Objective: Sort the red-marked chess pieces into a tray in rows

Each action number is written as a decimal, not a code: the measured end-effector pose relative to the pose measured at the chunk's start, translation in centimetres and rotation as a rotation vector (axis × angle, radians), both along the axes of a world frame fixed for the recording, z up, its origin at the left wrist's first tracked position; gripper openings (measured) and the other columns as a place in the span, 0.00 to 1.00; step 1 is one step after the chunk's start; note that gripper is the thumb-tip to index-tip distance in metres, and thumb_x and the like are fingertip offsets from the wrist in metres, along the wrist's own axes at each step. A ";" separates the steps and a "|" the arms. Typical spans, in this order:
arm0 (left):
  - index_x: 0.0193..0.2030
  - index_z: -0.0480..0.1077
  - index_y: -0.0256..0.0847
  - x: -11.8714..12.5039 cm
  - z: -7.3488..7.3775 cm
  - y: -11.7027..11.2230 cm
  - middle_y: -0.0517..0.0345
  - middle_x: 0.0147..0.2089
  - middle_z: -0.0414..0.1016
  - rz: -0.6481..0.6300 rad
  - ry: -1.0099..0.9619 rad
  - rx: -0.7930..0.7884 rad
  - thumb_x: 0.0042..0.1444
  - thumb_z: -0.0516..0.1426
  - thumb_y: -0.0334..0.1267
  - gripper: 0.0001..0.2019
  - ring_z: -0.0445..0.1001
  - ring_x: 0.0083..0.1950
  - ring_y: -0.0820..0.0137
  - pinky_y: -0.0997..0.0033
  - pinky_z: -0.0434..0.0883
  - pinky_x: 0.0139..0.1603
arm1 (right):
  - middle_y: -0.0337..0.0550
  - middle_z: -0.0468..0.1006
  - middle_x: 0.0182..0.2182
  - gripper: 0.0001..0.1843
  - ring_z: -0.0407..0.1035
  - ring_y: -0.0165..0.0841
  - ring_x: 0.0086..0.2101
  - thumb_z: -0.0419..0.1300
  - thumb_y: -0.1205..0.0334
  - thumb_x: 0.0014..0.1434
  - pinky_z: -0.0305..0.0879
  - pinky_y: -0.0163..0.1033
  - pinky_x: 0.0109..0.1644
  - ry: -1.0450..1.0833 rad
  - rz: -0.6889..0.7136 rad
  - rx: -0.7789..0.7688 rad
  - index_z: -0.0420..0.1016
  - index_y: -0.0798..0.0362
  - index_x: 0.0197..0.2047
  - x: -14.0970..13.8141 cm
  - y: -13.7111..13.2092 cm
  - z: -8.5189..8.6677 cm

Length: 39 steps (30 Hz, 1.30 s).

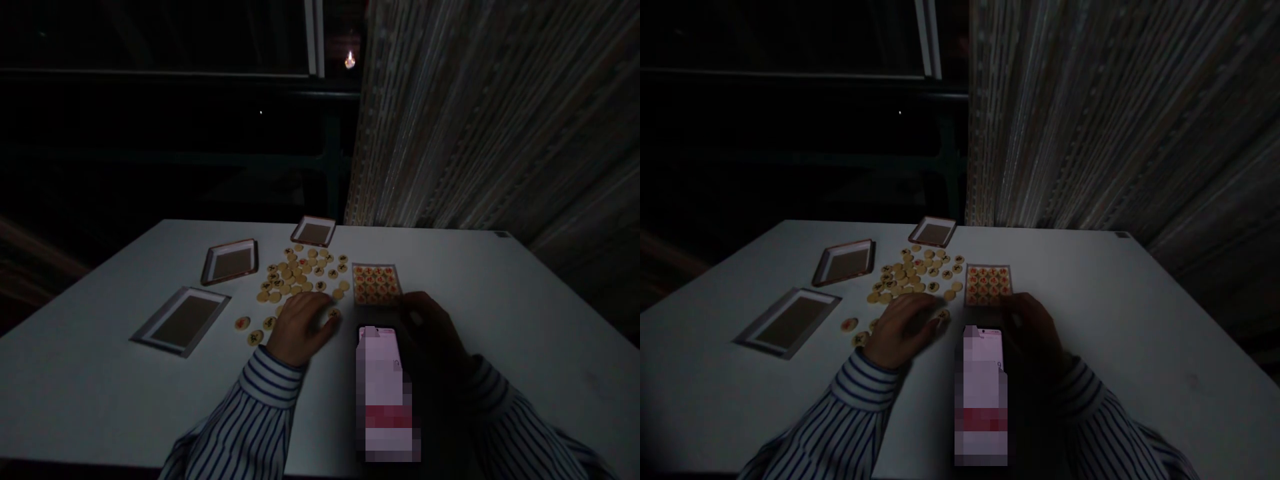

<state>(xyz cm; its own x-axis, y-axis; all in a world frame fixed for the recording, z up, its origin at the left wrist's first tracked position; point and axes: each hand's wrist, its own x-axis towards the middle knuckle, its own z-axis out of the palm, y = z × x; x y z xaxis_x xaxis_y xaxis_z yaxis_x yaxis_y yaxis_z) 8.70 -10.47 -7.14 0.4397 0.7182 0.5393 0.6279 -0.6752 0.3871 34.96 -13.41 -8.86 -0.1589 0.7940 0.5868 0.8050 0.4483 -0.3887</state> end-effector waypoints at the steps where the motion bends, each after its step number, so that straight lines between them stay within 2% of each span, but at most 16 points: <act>1: 0.44 0.68 0.39 0.0 -0.2 0.0 0.51 0.43 0.74 0.002 0.010 -0.008 0.53 0.55 0.41 0.13 0.70 0.46 0.65 0.59 0.68 0.48 | 0.47 0.74 0.33 0.09 0.69 0.34 0.33 0.51 0.65 0.58 0.68 0.40 0.36 0.017 0.016 0.012 0.70 0.54 0.40 -0.2 0.1 0.1; 4: 0.44 0.69 0.40 -0.1 -0.6 0.5 0.51 0.43 0.74 0.020 0.033 -0.021 0.53 0.54 0.41 0.13 0.70 0.46 0.64 0.59 0.67 0.48 | 0.47 0.75 0.35 0.09 0.69 0.34 0.37 0.50 0.65 0.59 0.67 0.40 0.40 0.028 0.020 0.016 0.70 0.52 0.40 -1.1 0.5 0.4; 6: 0.44 0.69 0.40 -0.1 -0.4 1.0 0.51 0.44 0.74 0.055 0.023 -0.011 0.54 0.53 0.40 0.12 0.70 0.47 0.64 0.59 0.67 0.49 | 0.47 0.75 0.36 0.09 0.69 0.34 0.38 0.50 0.64 0.59 0.67 0.40 0.41 0.015 0.018 0.023 0.70 0.52 0.40 -1.7 1.1 0.7; 10: 0.43 0.69 0.40 0.6 1.4 2.7 0.52 0.44 0.73 0.068 0.006 0.009 0.57 0.50 0.37 0.11 0.69 0.47 0.65 0.60 0.65 0.51 | 0.46 0.76 0.36 0.09 0.69 0.35 0.39 0.51 0.62 0.59 0.65 0.41 0.42 -0.096 0.033 -0.039 0.72 0.52 0.38 -2.8 2.7 1.3; 13: 0.41 0.69 0.40 1.4 2.5 3.8 0.54 0.43 0.74 0.067 -0.002 0.011 0.57 0.49 0.36 0.09 0.69 0.47 0.66 0.60 0.64 0.52 | 0.46 0.76 0.37 0.10 0.69 0.35 0.38 0.51 0.62 0.59 0.65 0.41 0.42 -0.124 0.026 -0.022 0.73 0.51 0.38 -3.3 3.4 1.3; 15: 0.39 0.69 0.40 1.6 2.2 4.2 0.54 0.42 0.74 0.087 -0.018 0.008 0.57 0.50 0.36 0.09 0.69 0.46 0.66 0.62 0.65 0.50 | 0.46 0.76 0.36 0.10 0.69 0.34 0.36 0.50 0.64 0.60 0.66 0.41 0.39 -0.125 0.001 0.070 0.73 0.51 0.37 -3.3 3.2 1.0; 18: 0.37 0.70 0.39 1.6 0.9 3.9 0.53 0.39 0.74 0.125 0.063 -0.037 0.56 0.52 0.39 0.09 0.70 0.43 0.64 0.60 0.66 0.47 | 0.48 0.76 0.36 0.08 0.69 0.36 0.38 0.53 0.64 0.58 0.67 0.42 0.40 -0.121 -0.030 0.241 0.72 0.52 0.39 -2.8 2.2 0.5; 21: 0.39 0.71 0.39 1.4 -0.5 3.3 0.49 0.45 0.72 0.154 0.208 -0.068 0.51 0.56 0.41 0.11 0.69 0.47 0.59 0.56 0.66 0.48 | 0.49 0.75 0.36 0.08 0.68 0.37 0.37 0.54 0.66 0.57 0.68 0.43 0.38 -0.143 -0.043 0.249 0.72 0.52 0.40 -2.2 1.4 0.4; 24: 0.40 0.71 0.39 1.4 -1.1 2.9 0.47 0.50 0.69 0.147 0.297 -0.083 0.47 0.58 0.41 0.13 0.66 0.51 0.56 0.53 0.64 0.50 | 0.50 0.74 0.37 0.08 0.68 0.37 0.38 0.54 0.66 0.57 0.68 0.43 0.38 -0.147 -0.055 0.235 0.72 0.51 0.40 -1.9 1.1 0.5; 31: 0.42 0.71 0.40 1.7 -1.0 2.3 0.46 0.52 0.69 0.120 0.345 -0.046 0.46 0.57 0.37 0.14 0.64 0.54 0.55 0.51 0.62 0.53 | 0.49 0.74 0.39 0.11 0.66 0.37 0.40 0.51 0.67 0.58 0.66 0.44 0.42 -0.239 -0.028 0.171 0.71 0.53 0.43 -2.4 1.1 0.0; 39: 0.43 0.72 0.37 1.6 -0.6 2.1 0.44 0.53 0.69 0.120 0.369 -0.069 0.48 0.55 0.37 0.14 0.64 0.55 0.54 0.49 0.62 0.55 | 0.51 0.73 0.39 0.10 0.65 0.37 0.39 0.51 0.68 0.58 0.66 0.43 0.40 -0.272 -0.010 0.197 0.70 0.56 0.42 -2.3 1.3 0.2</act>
